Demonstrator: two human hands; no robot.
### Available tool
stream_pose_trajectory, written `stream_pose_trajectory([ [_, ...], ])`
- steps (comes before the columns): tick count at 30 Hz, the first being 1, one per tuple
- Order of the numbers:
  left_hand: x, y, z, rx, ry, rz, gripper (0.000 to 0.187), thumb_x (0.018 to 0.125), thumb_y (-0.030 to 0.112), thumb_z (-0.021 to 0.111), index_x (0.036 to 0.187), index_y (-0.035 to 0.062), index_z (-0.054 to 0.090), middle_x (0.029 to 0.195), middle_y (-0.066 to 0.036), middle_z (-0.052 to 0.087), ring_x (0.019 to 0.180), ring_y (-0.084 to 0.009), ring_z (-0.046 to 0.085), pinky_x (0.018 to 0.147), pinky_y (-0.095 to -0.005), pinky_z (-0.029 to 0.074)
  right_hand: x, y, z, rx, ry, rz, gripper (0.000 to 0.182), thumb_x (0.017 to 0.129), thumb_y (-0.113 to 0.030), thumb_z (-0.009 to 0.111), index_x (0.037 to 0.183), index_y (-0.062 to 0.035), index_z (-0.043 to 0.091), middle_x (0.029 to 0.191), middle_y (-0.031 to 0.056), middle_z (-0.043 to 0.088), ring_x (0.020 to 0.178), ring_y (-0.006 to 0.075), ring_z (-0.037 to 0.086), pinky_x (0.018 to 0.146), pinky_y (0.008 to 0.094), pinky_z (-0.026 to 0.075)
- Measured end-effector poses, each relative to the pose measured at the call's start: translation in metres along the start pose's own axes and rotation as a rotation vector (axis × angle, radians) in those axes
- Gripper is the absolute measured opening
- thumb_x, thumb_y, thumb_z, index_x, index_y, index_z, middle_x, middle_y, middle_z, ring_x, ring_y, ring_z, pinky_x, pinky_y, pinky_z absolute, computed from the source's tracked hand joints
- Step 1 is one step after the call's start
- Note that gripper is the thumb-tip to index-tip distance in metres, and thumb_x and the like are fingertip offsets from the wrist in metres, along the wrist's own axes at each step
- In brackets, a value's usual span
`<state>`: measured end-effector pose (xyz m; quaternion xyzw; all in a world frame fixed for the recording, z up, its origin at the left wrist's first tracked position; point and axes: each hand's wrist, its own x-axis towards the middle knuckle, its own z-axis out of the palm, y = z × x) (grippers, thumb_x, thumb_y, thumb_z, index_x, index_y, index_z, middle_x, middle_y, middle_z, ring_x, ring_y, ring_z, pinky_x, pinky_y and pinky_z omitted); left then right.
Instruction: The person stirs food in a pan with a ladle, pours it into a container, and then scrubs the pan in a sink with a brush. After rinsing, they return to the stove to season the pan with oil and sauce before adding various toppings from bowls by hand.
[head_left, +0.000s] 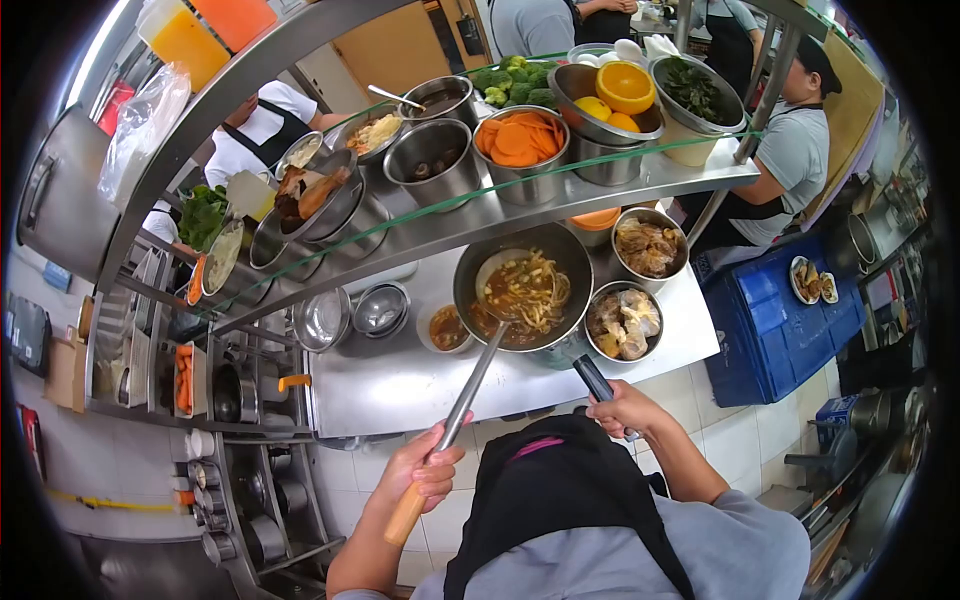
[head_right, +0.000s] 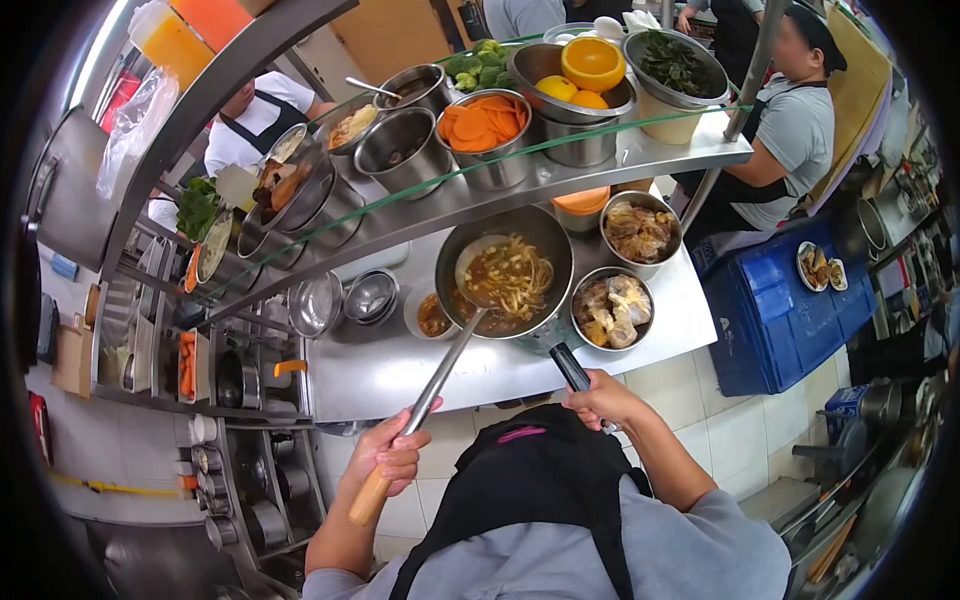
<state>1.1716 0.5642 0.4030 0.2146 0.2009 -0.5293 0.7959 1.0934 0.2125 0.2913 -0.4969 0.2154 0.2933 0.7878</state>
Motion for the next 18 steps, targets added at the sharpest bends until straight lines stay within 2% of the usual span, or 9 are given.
stream_pose_trajectory([
  [3, -0.023, 0.01, -0.001, 0.003, -0.018, 0.057, 0.045, 0.107, 0.029, 0.04, 0.148, 0.0098, 0.034, 0.073, 0.0, 0.042, 0.041, -0.0006, 0.036, 0.036, -0.0194, 0.038, 0.003, 0.0, 0.0, 0.028, -0.009, 0.007, 0.023, 0.085, 0.001, 0.064, 0.088, -0.0084, 0.043, 0.056, -0.0016, 0.043, 0.041, 0.0075, 0.042, 0.036, 0.0275, 0.035],
  [5, -0.038, 0.015, -0.003, -0.008, -0.004, 0.087, 0.045, 0.107, 0.027, 0.04, 0.148, 0.0092, 0.033, 0.072, -0.001, 0.042, 0.04, -0.0014, 0.036, 0.036, -0.0201, 0.038, 0.004, 0.0, 0.002, 0.018, 0.016, -0.01, 0.025, 0.084, 0.0, 0.066, 0.086, -0.0098, 0.043, 0.054, -0.0021, 0.04, 0.039, 0.0065, 0.037, 0.035, 0.0259, 0.031],
  [9, -0.061, 0.024, -0.017, 0.051, 0.034, 0.204, 0.045, 0.107, 0.026, 0.041, 0.148, 0.0088, 0.033, 0.071, -0.001, 0.042, 0.041, -0.0021, 0.036, 0.036, -0.0199, 0.037, 0.008, -0.001, 0.006, -0.004, 0.051, -0.031, 0.025, 0.083, 0.0, 0.067, 0.086, -0.0094, 0.044, 0.053, -0.0026, 0.04, 0.039, 0.0065, 0.038, 0.034, 0.0259, 0.031],
  [12, -0.066, 0.028, -0.04, 0.186, 0.134, 0.269, 0.043, 0.106, 0.027, 0.042, 0.145, 0.0092, 0.038, 0.07, 0.0, 0.042, 0.041, -0.002, 0.036, 0.035, -0.0188, 0.036, 0.011, 0.001, 0.004, -0.015, 0.08, -0.032, 0.025, 0.083, 0.001, 0.067, 0.087, -0.0092, 0.044, 0.052, -0.0029, 0.04, 0.038, 0.0065, 0.038, 0.034, 0.026, 0.031],
  [17, -0.049, 0.025, -0.096, 0.232, 0.238, 0.31, 0.04, 0.105, 0.03, 0.045, 0.14, 0.0109, 0.043, 0.067, 0.001, 0.041, 0.04, -0.0022, 0.034, 0.034, -0.019, 0.035, 0.014, 0.002, -0.004, -0.029, 0.082, -0.028, 0.025, 0.082, 0.0, 0.067, 0.086, -0.0092, 0.043, 0.052, -0.0026, 0.04, 0.038, 0.0068, 0.038, 0.033, 0.0262, 0.03],
  [18, -0.044, 0.023, -0.106, 0.266, 0.264, 0.318, 0.04, 0.105, 0.03, 0.046, 0.14, 0.0117, 0.043, 0.067, 0.001, 0.042, 0.04, -0.0025, 0.034, 0.034, -0.0193, 0.035, 0.015, 0.003, -0.008, -0.021, 0.076, -0.025, 0.025, 0.082, 0.001, 0.067, 0.086, -0.0082, 0.044, 0.054, -0.0016, 0.042, 0.039, 0.0075, 0.04, 0.034, 0.0267, 0.033],
])
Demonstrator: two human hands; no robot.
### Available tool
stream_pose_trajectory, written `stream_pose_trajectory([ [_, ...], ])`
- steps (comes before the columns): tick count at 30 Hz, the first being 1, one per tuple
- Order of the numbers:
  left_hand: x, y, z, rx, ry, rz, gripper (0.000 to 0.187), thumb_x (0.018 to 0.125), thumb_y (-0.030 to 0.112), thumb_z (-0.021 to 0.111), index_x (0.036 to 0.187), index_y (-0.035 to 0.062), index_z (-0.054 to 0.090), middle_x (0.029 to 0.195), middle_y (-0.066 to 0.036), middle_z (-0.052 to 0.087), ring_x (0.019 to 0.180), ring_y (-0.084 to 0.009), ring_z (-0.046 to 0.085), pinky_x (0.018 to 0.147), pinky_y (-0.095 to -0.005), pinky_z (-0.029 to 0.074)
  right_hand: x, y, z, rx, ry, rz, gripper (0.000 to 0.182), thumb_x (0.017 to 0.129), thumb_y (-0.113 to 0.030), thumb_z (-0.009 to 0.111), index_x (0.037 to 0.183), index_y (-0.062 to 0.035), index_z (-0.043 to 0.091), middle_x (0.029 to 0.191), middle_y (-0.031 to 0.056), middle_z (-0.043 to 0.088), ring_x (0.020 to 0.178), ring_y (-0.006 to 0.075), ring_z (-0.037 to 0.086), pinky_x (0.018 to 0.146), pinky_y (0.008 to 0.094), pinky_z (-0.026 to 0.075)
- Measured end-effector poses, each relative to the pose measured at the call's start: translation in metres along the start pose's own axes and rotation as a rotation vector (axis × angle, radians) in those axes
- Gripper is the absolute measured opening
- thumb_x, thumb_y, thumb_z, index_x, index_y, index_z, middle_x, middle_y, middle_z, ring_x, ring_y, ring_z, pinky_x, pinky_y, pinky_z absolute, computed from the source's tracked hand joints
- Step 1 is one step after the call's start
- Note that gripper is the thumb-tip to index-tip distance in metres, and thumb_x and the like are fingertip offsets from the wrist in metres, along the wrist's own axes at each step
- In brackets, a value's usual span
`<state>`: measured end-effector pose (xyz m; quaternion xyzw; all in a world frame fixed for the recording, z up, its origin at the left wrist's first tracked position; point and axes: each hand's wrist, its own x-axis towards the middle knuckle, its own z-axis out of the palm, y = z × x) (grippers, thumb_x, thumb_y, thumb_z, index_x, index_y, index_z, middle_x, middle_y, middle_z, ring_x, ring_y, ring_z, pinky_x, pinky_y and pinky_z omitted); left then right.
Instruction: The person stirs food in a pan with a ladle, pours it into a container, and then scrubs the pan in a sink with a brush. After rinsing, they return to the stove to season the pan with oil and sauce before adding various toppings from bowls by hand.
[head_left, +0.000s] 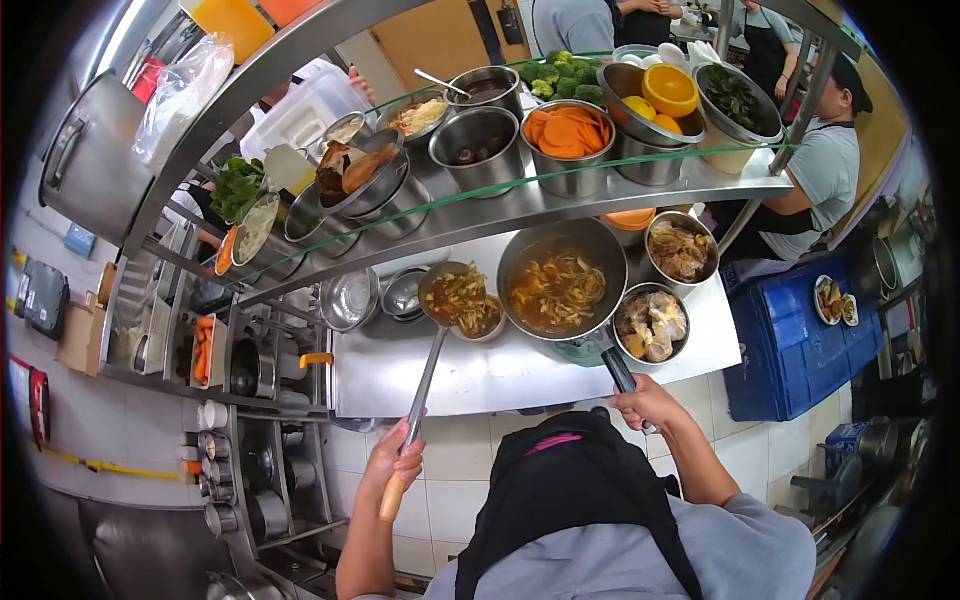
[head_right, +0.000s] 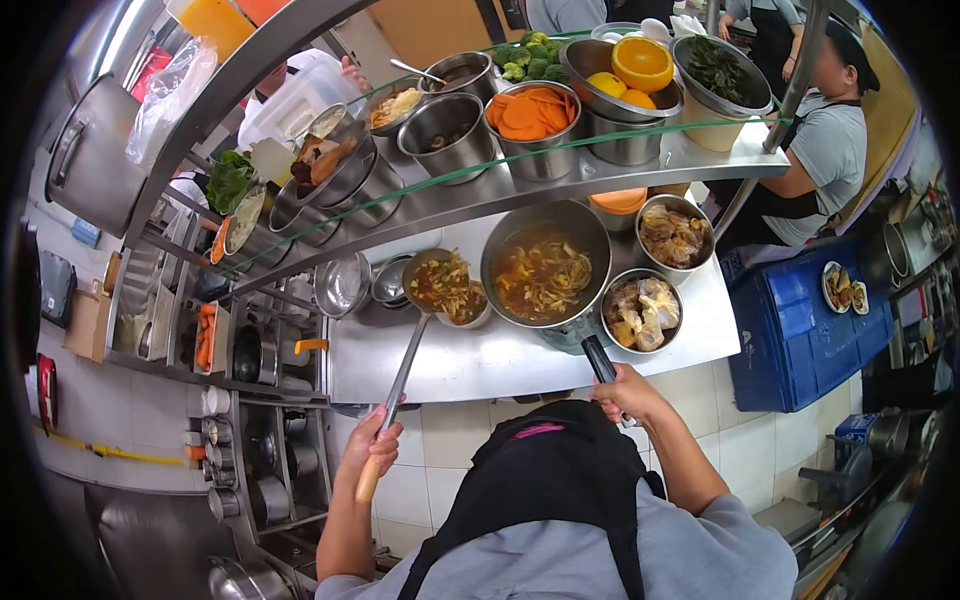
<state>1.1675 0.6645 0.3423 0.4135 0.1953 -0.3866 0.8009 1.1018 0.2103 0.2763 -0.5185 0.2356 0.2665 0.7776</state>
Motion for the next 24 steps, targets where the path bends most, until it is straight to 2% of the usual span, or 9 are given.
stream_pose_trajectory([
  [5, 0.017, -0.019, -0.016, 0.261, 0.11, 0.056, 0.039, 0.105, 0.032, 0.047, 0.139, 0.0142, 0.044, 0.068, 0.001, 0.042, 0.043, -0.0049, 0.035, 0.037, -0.0226, 0.035, -0.005, -0.005, -0.001, 0.029, 0.004, 0.006, 0.024, 0.083, 0.002, 0.067, 0.085, -0.0072, 0.044, 0.054, -0.0006, 0.044, 0.039, 0.0084, 0.042, 0.034, 0.0267, 0.034],
  [10, 0.024, -0.036, -0.013, 0.587, 0.28, 0.11, 0.046, 0.105, 0.029, 0.046, 0.148, 0.0166, 0.037, 0.068, 0.001, 0.041, 0.045, -0.0064, 0.037, 0.039, -0.0238, 0.039, -0.009, -0.003, -0.005, 0.032, 0.021, -0.001, 0.023, 0.083, 0.0, 0.067, 0.084, -0.0073, 0.045, 0.053, -0.0003, 0.044, 0.038, 0.0083, 0.042, 0.034, 0.0267, 0.034],
  [12, 0.022, -0.043, -0.009, 0.842, 0.386, 0.178, 0.05, 0.103, 0.023, 0.048, 0.15, 0.0126, 0.035, 0.064, -0.006, 0.053, 0.044, -0.0194, 0.05, 0.043, -0.0336, 0.045, -0.01, -0.002, -0.004, 0.023, 0.036, -0.006, 0.025, 0.082, 0.001, 0.067, 0.085, -0.0081, 0.044, 0.053, -0.001, 0.043, 0.038, 0.0076, 0.04, 0.033, 0.0262, 0.032],
  [13, 0.022, -0.047, -0.014, 0.842, 0.386, 0.177, 0.05, 0.103, 0.023, 0.048, 0.15, 0.0126, 0.035, 0.064, -0.006, 0.053, 0.044, -0.0194, 0.05, 0.043, -0.0336, 0.045, -0.012, -0.002, -0.004, 0.015, 0.051, -0.012, 0.026, 0.082, 0.002, 0.066, 0.086, -0.009, 0.043, 0.054, -0.0017, 0.041, 0.038, 0.0069, 0.038, 0.033, 0.0258, 0.029],
  [15, 0.024, -0.057, -0.023, 1.606, 0.474, 0.624, 0.052, 0.099, 0.017, 0.053, 0.148, 0.0082, 0.037, 0.066, -0.019, 0.061, 0.054, -0.0376, 0.061, 0.051, -0.0445, 0.049, -0.014, -0.001, -0.005, 0.012, 0.05, -0.014, 0.026, 0.082, 0.002, 0.066, 0.086, -0.009, 0.043, 0.054, -0.0016, 0.041, 0.038, 0.0069, 0.038, 0.033, 0.0258, 0.029],
  [16, 0.022, -0.058, -0.023, 1.608, 0.474, 0.625, 0.052, 0.099, 0.017, 0.053, 0.148, 0.0082, 0.037, 0.066, -0.019, 0.061, 0.054, -0.0376, 0.061, 0.051, -0.0445, 0.049, -0.014, -0.001, -0.006, 0.01, 0.049, -0.017, 0.026, 0.082, 0.002, 0.066, 0.086, -0.009, 0.043, 0.054, -0.0016, 0.042, 0.038, 0.0069, 0.038, 0.033, 0.0258, 0.029],
  [18, 0.02, -0.055, -0.019, 1.747, 0.515, 0.615, 0.055, 0.095, 0.014, 0.057, 0.147, 0.0062, 0.039, 0.072, -0.029, 0.062, 0.068, -0.0481, 0.063, 0.06, -0.0516, 0.048, -0.014, 0.0, -0.01, 0.005, 0.039, -0.019, 0.025, 0.082, 0.001, 0.066, 0.086, -0.0086, 0.044, 0.054, -0.0012, 0.043, 0.039, 0.0074, 0.04, 0.034, 0.026, 0.032],
  [22, 0.024, -0.033, 0.007, 1.703, 0.345, 0.776, 0.055, 0.094, 0.012, 0.059, 0.146, 0.0079, 0.04, 0.074, -0.026, 0.064, 0.068, -0.0463, 0.063, 0.062, -0.0539, 0.048, -0.019, 0.003, -0.017, -0.037, 0.009, 0.002, 0.024, 0.083, 0.001, 0.065, 0.088, -0.0084, 0.044, 0.055, -0.0016, 0.044, 0.04, 0.0074, 0.042, 0.035, 0.0266, 0.037],
  [24, 0.044, -0.024, 0.036, 1.724, 0.282, 0.793, 0.056, 0.094, 0.012, 0.059, 0.147, 0.008, 0.04, 0.075, -0.025, 0.064, 0.069, -0.0457, 0.063, 0.063, -0.0536, 0.048, -0.02, 0.002, -0.013, -0.023, 0.0, 0.01, 0.025, 0.083, 0.001, 0.066, 0.086, -0.0092, 0.043, 0.054, -0.0017, 0.042, 0.039, 0.0071, 0.04, 0.035, 0.0263, 0.033],
])
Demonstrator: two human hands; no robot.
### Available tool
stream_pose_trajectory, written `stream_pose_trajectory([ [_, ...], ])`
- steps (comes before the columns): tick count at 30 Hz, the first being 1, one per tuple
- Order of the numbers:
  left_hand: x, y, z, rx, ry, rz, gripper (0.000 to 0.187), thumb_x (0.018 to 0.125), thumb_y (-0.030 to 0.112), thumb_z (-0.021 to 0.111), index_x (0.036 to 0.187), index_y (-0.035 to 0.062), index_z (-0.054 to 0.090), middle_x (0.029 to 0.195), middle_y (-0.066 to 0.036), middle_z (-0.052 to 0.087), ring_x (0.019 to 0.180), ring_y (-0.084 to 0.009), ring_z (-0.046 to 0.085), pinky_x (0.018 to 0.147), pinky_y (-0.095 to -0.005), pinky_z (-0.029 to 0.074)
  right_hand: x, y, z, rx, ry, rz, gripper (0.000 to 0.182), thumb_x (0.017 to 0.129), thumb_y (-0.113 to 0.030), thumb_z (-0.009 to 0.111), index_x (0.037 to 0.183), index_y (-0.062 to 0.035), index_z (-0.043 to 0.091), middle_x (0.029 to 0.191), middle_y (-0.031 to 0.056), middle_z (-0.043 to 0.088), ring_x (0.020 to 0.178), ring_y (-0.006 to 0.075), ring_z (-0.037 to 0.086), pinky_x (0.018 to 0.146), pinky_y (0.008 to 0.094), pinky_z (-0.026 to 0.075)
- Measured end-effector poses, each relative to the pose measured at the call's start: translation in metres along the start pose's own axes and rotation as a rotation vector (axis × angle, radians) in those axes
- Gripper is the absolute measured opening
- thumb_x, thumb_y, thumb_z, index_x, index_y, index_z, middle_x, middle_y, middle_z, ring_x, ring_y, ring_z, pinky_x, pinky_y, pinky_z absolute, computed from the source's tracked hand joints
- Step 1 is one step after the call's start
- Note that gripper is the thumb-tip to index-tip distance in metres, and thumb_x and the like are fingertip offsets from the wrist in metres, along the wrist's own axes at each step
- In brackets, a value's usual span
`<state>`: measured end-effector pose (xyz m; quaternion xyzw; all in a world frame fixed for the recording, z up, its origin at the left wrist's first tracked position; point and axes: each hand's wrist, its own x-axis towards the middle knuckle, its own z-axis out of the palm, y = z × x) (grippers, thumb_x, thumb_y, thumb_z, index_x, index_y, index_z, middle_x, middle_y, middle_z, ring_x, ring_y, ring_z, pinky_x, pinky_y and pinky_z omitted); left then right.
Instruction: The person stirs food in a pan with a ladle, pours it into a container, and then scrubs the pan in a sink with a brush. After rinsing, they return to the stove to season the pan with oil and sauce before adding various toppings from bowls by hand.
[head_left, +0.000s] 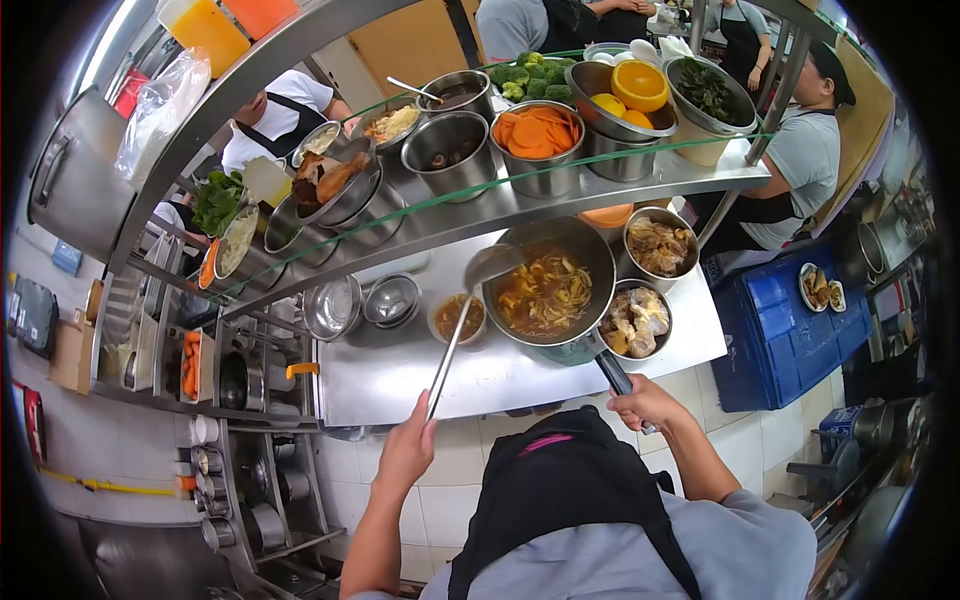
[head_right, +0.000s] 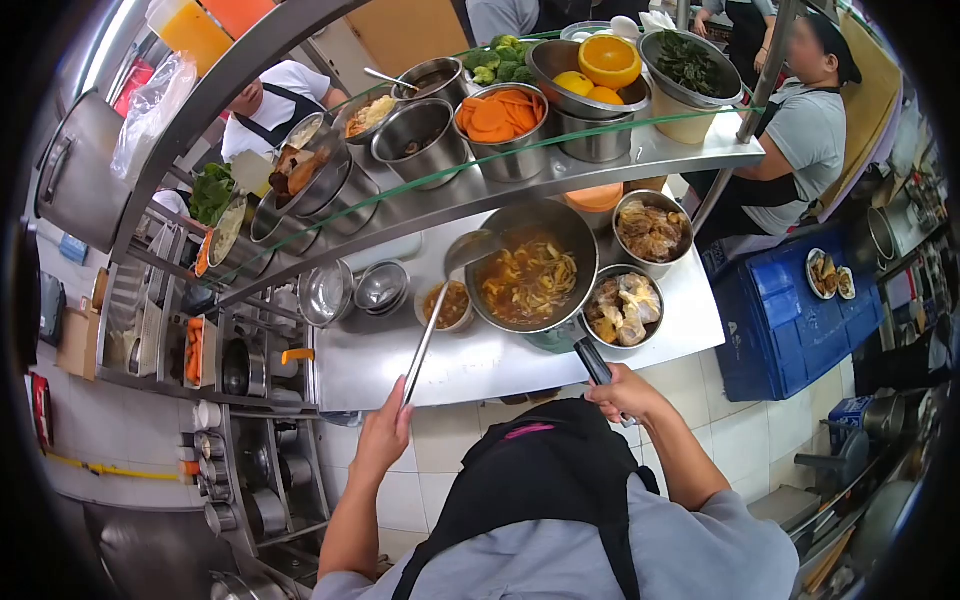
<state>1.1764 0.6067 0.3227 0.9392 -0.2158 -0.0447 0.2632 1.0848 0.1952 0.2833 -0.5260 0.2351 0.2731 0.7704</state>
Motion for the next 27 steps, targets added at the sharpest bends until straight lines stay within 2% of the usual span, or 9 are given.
stream_pose_trajectory([
  [7, 0.044, 0.019, 0.02, 0.114, -0.079, 0.167, 0.055, 0.095, 0.021, 0.06, 0.146, 0.0111, 0.042, 0.082, -0.018, 0.067, 0.067, -0.0412, 0.063, 0.063, -0.0501, 0.051, 0.005, 0.001, 0.006, 0.064, -0.097, 0.013, 0.025, 0.084, 0.003, 0.064, 0.085, -0.0097, 0.042, 0.054, -0.0028, 0.041, 0.04, 0.0059, 0.037, 0.036, 0.0248, 0.028],
  [10, 0.026, 0.018, -0.006, 0.309, -0.134, 0.198, 0.055, 0.093, 0.021, 0.062, 0.145, 0.0173, 0.046, 0.077, -0.013, 0.064, 0.064, -0.0363, 0.063, 0.061, -0.0476, 0.052, 0.007, 0.005, 0.003, 0.065, -0.088, 0.004, 0.025, 0.085, 0.003, 0.064, 0.085, -0.0098, 0.043, 0.055, -0.0026, 0.041, 0.04, 0.0056, 0.038, 0.036, 0.0249, 0.028],
  [12, 0.021, 0.01, -0.03, 0.466, -0.172, 0.104, 0.054, 0.09, 0.018, 0.065, 0.142, 0.0185, 0.051, 0.075, -0.011, 0.062, 0.067, -0.035, 0.063, 0.062, -0.0466, 0.051, 0.009, 0.008, -0.002, 0.067, -0.123, 0.016, 0.025, 0.083, 0.002, 0.066, 0.088, -0.0079, 0.043, 0.059, -0.0008, 0.046, 0.042, 0.0074, 0.043, 0.036, 0.0272, 0.036],
  [15, 0.026, -0.001, -0.051, 0.475, -0.132, 0.123, 0.055, 0.091, 0.02, 0.064, 0.144, 0.0228, 0.049, 0.074, -0.011, 0.062, 0.065, -0.0344, 0.063, 0.06, -0.0471, 0.052, 0.004, 0.007, -0.001, -0.014, -0.074, -0.02, 0.024, 0.085, 0.001, 0.065, 0.085, -0.0086, 0.043, 0.055, -0.0013, 0.044, 0.04, 0.007, 0.04, 0.036, 0.0252, 0.031],
  [19, 0.054, -0.005, -0.034, 0.192, -0.037, 0.109, 0.051, 0.093, 0.015, 0.061, 0.142, 0.0145, 0.049, 0.075, -0.018, 0.062, 0.069, -0.0386, 0.063, 0.064, -0.0481, 0.051, 0.005, -0.001, -0.001, -0.078, -0.051, -0.026, 0.024, 0.084, 0.0, 0.065, 0.085, -0.0076, 0.043, 0.055, -0.0008, 0.044, 0.04, 0.0078, 0.041, 0.035, 0.0259, 0.034],
  [21, 0.059, 0.007, -0.028, 0.148, -0.062, 0.093, 0.047, 0.097, 0.017, 0.056, 0.143, 0.0092, 0.047, 0.071, -0.015, 0.061, 0.063, -0.0323, 0.064, 0.06, -0.0443, 0.052, 0.004, -0.011, 0.005, -0.06, -0.006, -0.032, 0.023, 0.081, 0.0, 0.066, 0.081, -0.0066, 0.044, 0.054, 0.0006, 0.046, 0.041, 0.0093, 0.045, 0.036, 0.0281, 0.038],
  [23, 0.058, 0.03, -0.032, -0.331, -0.382, -0.432, 0.045, 0.102, 0.021, 0.05, 0.145, 0.0084, 0.044, 0.068, -0.006, 0.055, 0.055, -0.0201, 0.057, 0.052, -0.0366, 0.051, 0.01, -0.015, 0.005, -0.08, -0.011, -0.049, 0.022, 0.08, -0.002, 0.066, 0.08, -0.0063, 0.045, 0.055, 0.0007, 0.047, 0.041, 0.0094, 0.046, 0.036, 0.0282, 0.038],
  [24, 0.055, 0.044, -0.035, -0.53, -0.459, -0.518, 0.048, 0.105, 0.024, 0.043, 0.151, 0.0114, 0.036, 0.071, 0.0, 0.047, 0.053, -0.01, 0.046, 0.045, -0.0274, 0.045, 0.014, -0.014, 0.006, -0.091, -0.016, -0.066, 0.02, 0.08, -0.003, 0.066, 0.08, -0.0061, 0.046, 0.055, 0.0008, 0.048, 0.041, 0.0096, 0.046, 0.036, 0.0284, 0.039],
  [27, 0.042, 0.068, -0.03, -0.934, -0.557, -0.713, 0.05, 0.106, 0.025, 0.043, 0.153, 0.0149, 0.03, 0.073, 0.0, 0.044, 0.05, -0.0082, 0.04, 0.041, -0.0241, 0.04, 0.029, -0.008, 0.009, -0.083, 0.021, -0.097, 0.018, 0.079, -0.005, 0.065, 0.079, -0.0059, 0.048, 0.056, 0.0007, 0.049, 0.041, 0.0095, 0.046, 0.037, 0.0285, 0.04],
])
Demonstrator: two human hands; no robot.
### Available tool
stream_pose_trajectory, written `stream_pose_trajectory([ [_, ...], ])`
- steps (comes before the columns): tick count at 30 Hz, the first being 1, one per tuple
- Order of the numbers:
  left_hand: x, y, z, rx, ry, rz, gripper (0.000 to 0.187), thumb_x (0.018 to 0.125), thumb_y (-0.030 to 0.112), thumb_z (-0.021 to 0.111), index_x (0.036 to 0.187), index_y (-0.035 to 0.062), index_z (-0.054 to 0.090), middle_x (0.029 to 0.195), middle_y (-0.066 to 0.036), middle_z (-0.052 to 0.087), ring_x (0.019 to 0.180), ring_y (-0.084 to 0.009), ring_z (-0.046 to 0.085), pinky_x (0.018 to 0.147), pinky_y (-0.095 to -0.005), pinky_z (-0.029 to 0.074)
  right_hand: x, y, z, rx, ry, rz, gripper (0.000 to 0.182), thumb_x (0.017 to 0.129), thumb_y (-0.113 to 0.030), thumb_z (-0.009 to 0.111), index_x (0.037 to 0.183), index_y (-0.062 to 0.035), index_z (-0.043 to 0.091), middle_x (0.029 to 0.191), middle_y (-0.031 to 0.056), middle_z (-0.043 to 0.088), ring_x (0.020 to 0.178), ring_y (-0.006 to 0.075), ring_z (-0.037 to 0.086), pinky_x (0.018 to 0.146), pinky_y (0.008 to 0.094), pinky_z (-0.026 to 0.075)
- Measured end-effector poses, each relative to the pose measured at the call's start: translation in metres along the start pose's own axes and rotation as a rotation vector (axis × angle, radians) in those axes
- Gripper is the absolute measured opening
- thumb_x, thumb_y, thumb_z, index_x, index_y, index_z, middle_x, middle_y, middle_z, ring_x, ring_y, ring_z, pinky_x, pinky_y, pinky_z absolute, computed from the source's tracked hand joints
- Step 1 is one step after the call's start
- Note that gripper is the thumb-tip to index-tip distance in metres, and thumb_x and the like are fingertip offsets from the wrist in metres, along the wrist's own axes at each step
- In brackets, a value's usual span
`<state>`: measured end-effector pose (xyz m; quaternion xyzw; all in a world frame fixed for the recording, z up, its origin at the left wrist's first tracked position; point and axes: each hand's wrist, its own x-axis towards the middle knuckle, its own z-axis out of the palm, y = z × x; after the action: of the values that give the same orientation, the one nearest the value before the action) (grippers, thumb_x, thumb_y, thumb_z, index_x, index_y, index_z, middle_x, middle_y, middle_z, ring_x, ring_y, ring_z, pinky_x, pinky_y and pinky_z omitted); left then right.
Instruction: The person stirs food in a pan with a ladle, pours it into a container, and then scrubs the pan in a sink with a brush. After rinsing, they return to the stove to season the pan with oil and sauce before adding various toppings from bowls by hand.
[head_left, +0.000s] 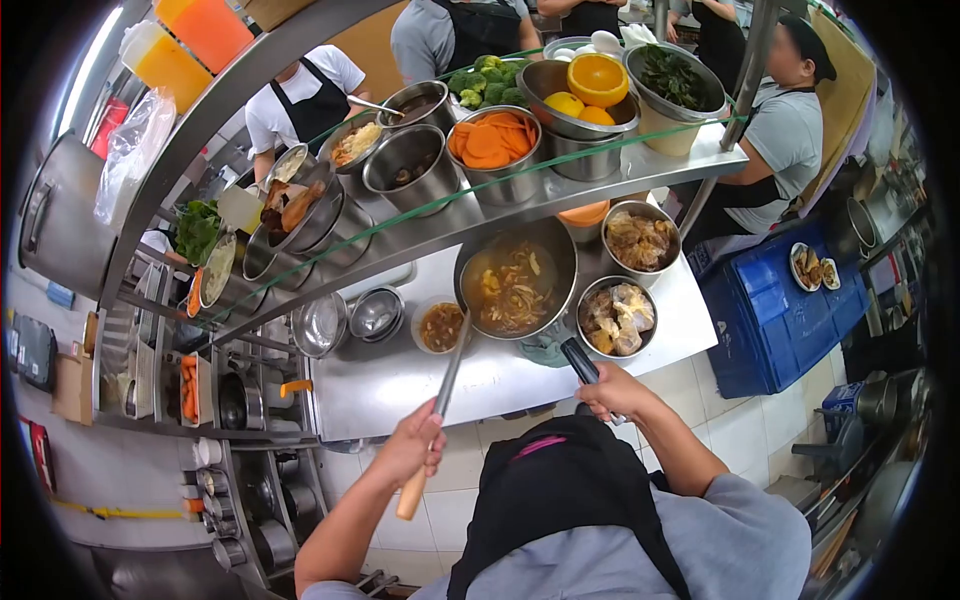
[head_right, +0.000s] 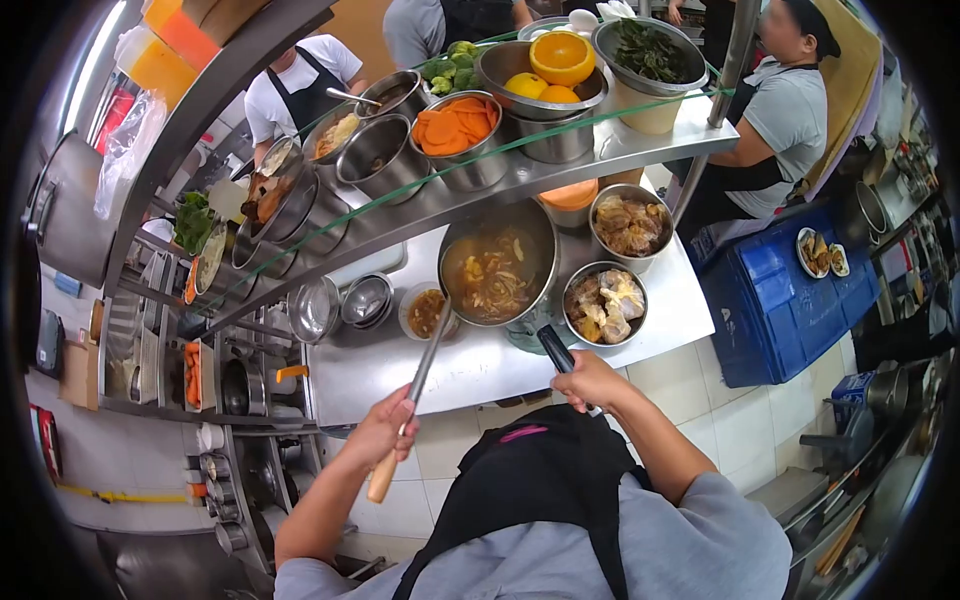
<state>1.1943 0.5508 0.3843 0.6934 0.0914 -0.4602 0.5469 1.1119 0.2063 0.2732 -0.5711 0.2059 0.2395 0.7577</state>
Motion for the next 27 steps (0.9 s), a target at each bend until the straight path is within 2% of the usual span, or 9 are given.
stream_pose_trajectory([
  [1, -0.005, 0.001, 0.009, -0.17, -0.063, -0.035, 0.045, 0.106, 0.026, 0.043, 0.148, 0.0147, 0.034, 0.074, -0.001, 0.043, 0.049, -0.0068, 0.038, 0.04, -0.0219, 0.037, 0.0, -0.001, 0.002, 0.004, 0.005, 0.001, 0.018, 0.079, -0.005, 0.065, 0.079, -0.0059, 0.048, 0.056, 0.0007, 0.049, 0.041, 0.0095, 0.046, 0.037, 0.0285, 0.04],
  [2, -0.006, 0.0, 0.013, -0.168, -0.069, -0.037, 0.045, 0.106, 0.026, 0.043, 0.148, 0.0147, 0.034, 0.074, -0.001, 0.043, 0.049, -0.0068, 0.038, 0.04, -0.0219, 0.037, 0.0, -0.002, 0.004, 0.014, 0.004, 0.016, 0.018, 0.079, -0.004, 0.065, 0.08, -0.0059, 0.048, 0.056, 0.0004, 0.048, 0.041, 0.0094, 0.046, 0.037, 0.0283, 0.04],
  [5, -0.009, 0.002, 0.027, -0.648, -0.325, -0.174, 0.032, 0.106, 0.025, 0.044, 0.135, 0.0122, 0.046, 0.074, 0.0, 0.042, 0.046, -0.0033, 0.037, 0.038, -0.018, 0.035, -0.006, -0.006, 0.006, 0.008, 0.023, 0.037, 0.018, 0.08, -0.004, 0.065, 0.08, -0.0059, 0.047, 0.057, 0.0001, 0.048, 0.042, 0.0092, 0.047, 0.037, 0.0281, 0.04],
  [11, -0.001, 0.002, 0.039, -0.963, -0.51, -0.189, 0.038, 0.106, 0.026, 0.045, 0.139, 0.0073, 0.043, 0.074, 0.0, 0.041, 0.045, 0.0001, 0.036, 0.036, -0.0158, 0.037, -0.024, -0.001, -0.003, 0.046, -0.022, 0.071, 0.022, 0.084, 0.0, 0.066, 0.086, -0.0074, 0.045, 0.055, -0.0003, 0.045, 0.04, 0.0084, 0.041, 0.036, 0.0275, 0.036],
  [18, -0.032, 0.007, 0.005, -0.934, -0.442, -0.117, 0.042, 0.106, 0.027, 0.045, 0.144, 0.0106, 0.039, 0.074, 0.0, 0.041, 0.044, -0.0006, 0.036, 0.036, -0.0171, 0.036, -0.029, -0.004, 0.0, 0.137, -0.083, 0.103, 0.024, 0.085, 0.001, 0.064, 0.084, -0.0102, 0.042, 0.054, -0.0024, 0.041, 0.039, 0.0062, 0.038, 0.035, 0.0256, 0.031],
  [20, -0.043, 0.005, -0.01, -0.923, -0.421, -0.063, 0.044, 0.106, 0.026, 0.045, 0.146, 0.0112, 0.037, 0.073, -0.001, 0.041, 0.043, -0.0013, 0.035, 0.035, -0.0179, 0.036, -0.025, -0.003, 0.0, 0.146, -0.092, 0.099, 0.024, 0.084, 0.001, 0.065, 0.084, -0.0098, 0.042, 0.054, -0.0028, 0.04, 0.039, 0.006, 0.038, 0.035, 0.0254, 0.031],
  [23, -0.062, -0.002, -0.031, -0.935, -0.37, -0.011, 0.044, 0.106, 0.026, 0.044, 0.147, 0.01, 0.036, 0.073, -0.002, 0.041, 0.043, -0.0025, 0.036, 0.035, -0.0187, 0.035, -0.019, -0.002, -0.001, 0.128, -0.067, 0.09, 0.024, 0.083, 0.001, 0.066, 0.087, -0.0076, 0.044, 0.058, -0.0013, 0.045, 0.041, 0.0074, 0.043, 0.035, 0.0264, 0.038],
  [27, -0.075, -0.017, -0.059, -0.892, -0.26, 0.041, 0.042, 0.106, 0.025, 0.043, 0.145, 0.0093, 0.038, 0.073, -0.002, 0.041, 0.043, -0.0026, 0.036, 0.035, -0.0183, 0.035, -0.016, -0.008, 0.006, 0.09, -0.015, 0.071, 0.023, 0.083, 0.0, 0.065, 0.084, -0.0084, 0.044, 0.054, -0.0021, 0.043, 0.039, 0.0066, 0.04, 0.033, 0.0256, 0.033],
])
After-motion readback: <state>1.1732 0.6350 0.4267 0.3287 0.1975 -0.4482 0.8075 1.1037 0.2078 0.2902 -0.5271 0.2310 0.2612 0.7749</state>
